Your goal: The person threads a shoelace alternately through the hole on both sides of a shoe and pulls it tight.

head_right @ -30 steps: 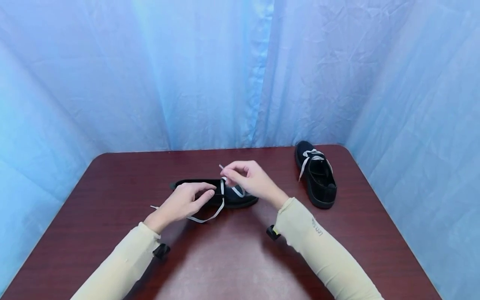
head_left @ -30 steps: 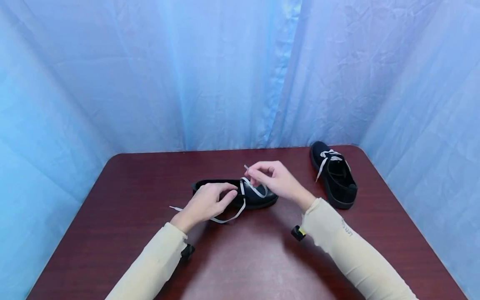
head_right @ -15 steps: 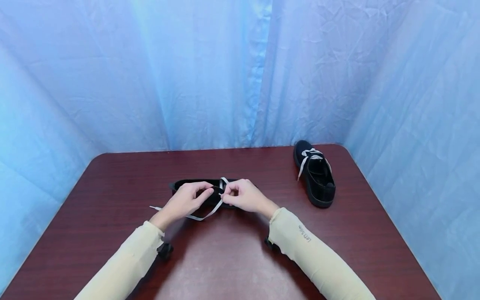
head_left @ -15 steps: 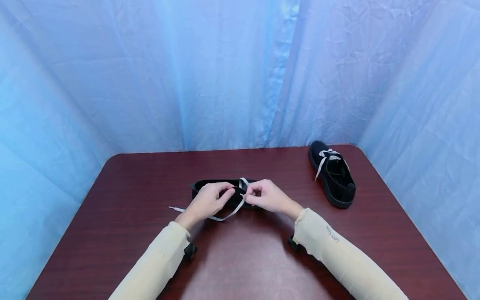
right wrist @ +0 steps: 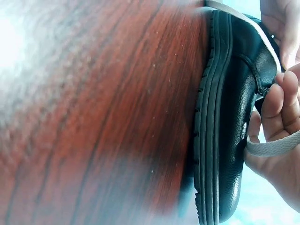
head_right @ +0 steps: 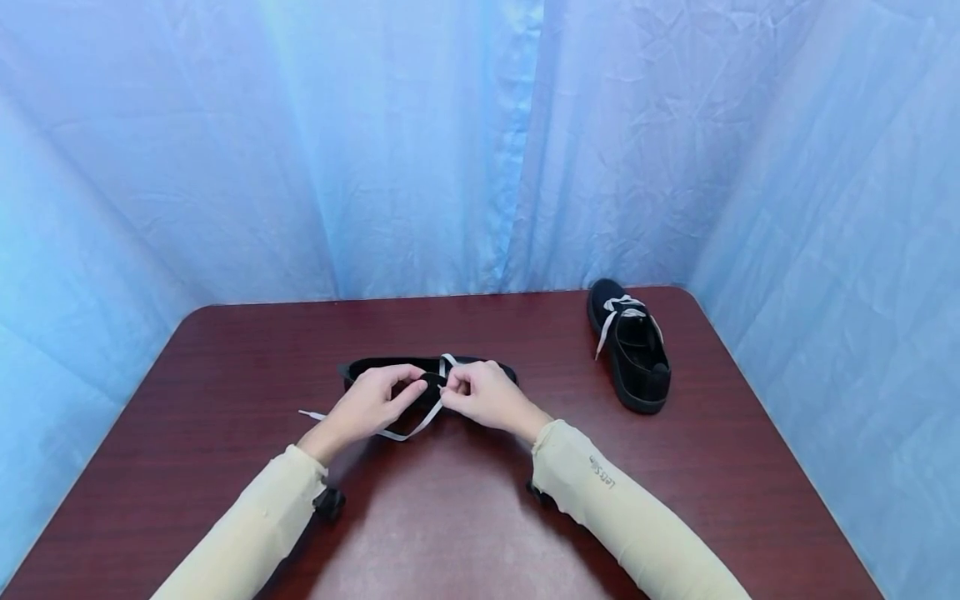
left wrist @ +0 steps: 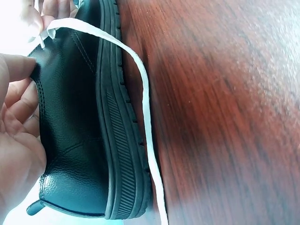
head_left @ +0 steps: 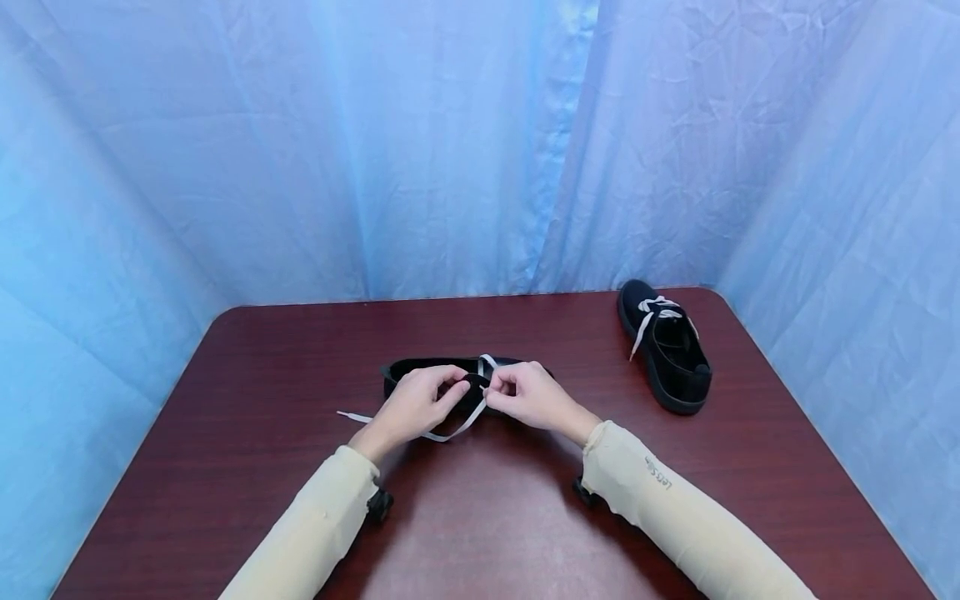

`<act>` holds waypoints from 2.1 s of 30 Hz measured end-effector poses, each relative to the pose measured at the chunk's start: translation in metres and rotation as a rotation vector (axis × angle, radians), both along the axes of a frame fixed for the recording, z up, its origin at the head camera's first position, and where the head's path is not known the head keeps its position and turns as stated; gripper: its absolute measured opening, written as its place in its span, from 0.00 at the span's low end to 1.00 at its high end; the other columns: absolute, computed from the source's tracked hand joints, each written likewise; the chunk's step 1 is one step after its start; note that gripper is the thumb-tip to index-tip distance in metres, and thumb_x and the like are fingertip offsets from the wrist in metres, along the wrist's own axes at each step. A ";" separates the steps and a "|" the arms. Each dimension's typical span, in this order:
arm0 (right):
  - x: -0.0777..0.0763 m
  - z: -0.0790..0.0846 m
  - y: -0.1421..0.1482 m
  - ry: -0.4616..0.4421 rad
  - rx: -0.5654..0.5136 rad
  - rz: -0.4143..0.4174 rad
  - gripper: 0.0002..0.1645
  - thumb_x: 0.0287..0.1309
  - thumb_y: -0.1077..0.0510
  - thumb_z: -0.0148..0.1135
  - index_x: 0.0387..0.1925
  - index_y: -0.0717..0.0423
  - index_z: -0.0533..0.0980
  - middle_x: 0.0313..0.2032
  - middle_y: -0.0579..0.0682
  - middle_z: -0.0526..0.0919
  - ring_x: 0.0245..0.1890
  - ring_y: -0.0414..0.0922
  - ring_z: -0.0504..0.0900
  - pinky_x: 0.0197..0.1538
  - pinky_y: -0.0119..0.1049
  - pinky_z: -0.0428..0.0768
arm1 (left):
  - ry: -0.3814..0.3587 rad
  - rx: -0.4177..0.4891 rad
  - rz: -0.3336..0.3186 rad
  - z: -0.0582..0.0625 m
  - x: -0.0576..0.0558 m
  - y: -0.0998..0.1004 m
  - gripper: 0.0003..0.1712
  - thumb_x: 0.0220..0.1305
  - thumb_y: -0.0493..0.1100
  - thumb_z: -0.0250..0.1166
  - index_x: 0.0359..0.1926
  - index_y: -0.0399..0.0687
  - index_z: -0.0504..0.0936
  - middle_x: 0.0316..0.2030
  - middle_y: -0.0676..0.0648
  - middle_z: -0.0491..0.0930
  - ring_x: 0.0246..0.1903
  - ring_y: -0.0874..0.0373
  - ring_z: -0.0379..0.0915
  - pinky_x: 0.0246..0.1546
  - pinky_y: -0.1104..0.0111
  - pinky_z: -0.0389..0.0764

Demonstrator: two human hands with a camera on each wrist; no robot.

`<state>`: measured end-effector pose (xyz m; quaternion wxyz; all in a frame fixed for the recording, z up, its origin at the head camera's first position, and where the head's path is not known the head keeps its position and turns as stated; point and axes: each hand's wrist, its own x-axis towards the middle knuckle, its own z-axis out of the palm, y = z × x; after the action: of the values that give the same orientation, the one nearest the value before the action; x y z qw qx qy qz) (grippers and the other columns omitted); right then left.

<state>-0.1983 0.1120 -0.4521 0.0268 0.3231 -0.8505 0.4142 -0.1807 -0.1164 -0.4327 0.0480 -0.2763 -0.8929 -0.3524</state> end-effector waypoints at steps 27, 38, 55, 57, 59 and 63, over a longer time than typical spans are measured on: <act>0.007 0.006 -0.003 0.056 0.104 0.042 0.09 0.65 0.53 0.68 0.29 0.48 0.87 0.18 0.30 0.76 0.18 0.32 0.69 0.26 0.29 0.70 | -0.192 0.074 -0.054 -0.001 0.001 -0.012 0.18 0.76 0.54 0.58 0.34 0.51 0.86 0.24 0.55 0.76 0.25 0.63 0.66 0.30 0.68 0.69; 0.010 0.010 -0.005 0.182 0.153 0.018 0.12 0.61 0.50 0.73 0.22 0.46 0.86 0.15 0.30 0.72 0.17 0.32 0.66 0.25 0.29 0.68 | -0.296 0.080 -0.115 0.004 -0.002 -0.013 0.15 0.71 0.51 0.64 0.53 0.51 0.86 0.39 0.58 0.85 0.39 0.64 0.80 0.43 0.67 0.80; 0.007 0.013 0.007 0.169 0.177 0.055 0.08 0.58 0.48 0.74 0.26 0.40 0.84 0.22 0.27 0.78 0.22 0.29 0.74 0.30 0.29 0.75 | -0.280 0.077 -0.156 0.001 -0.006 -0.011 0.09 0.67 0.47 0.67 0.47 0.54 0.85 0.33 0.57 0.82 0.35 0.62 0.78 0.37 0.66 0.79; 0.004 0.013 0.011 0.161 0.156 0.070 0.05 0.59 0.51 0.74 0.31 0.43 0.84 0.24 0.29 0.80 0.24 0.29 0.76 0.31 0.30 0.77 | -0.277 0.078 -0.156 0.001 -0.006 -0.012 0.09 0.66 0.47 0.68 0.46 0.54 0.85 0.33 0.57 0.82 0.35 0.62 0.78 0.36 0.66 0.78; 0.002 0.014 0.013 0.166 0.140 0.080 0.06 0.58 0.55 0.74 0.37 0.46 0.84 0.27 0.32 0.81 0.27 0.31 0.77 0.33 0.30 0.77 | -0.274 0.078 -0.154 0.002 -0.005 -0.012 0.08 0.66 0.46 0.69 0.45 0.55 0.85 0.32 0.57 0.82 0.34 0.62 0.78 0.36 0.67 0.78; 0.000 0.013 0.014 0.216 0.144 0.102 0.11 0.57 0.60 0.74 0.42 0.48 0.85 0.33 0.37 0.82 0.30 0.36 0.78 0.36 0.32 0.77 | -0.272 0.083 -0.142 0.001 -0.005 -0.012 0.07 0.65 0.46 0.69 0.44 0.56 0.86 0.32 0.57 0.82 0.34 0.62 0.78 0.35 0.67 0.78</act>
<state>-0.1982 0.1263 -0.4390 0.0738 0.4099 -0.8526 0.3156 -0.1852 -0.1288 -0.4313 -0.0868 -0.2862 -0.8541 -0.4256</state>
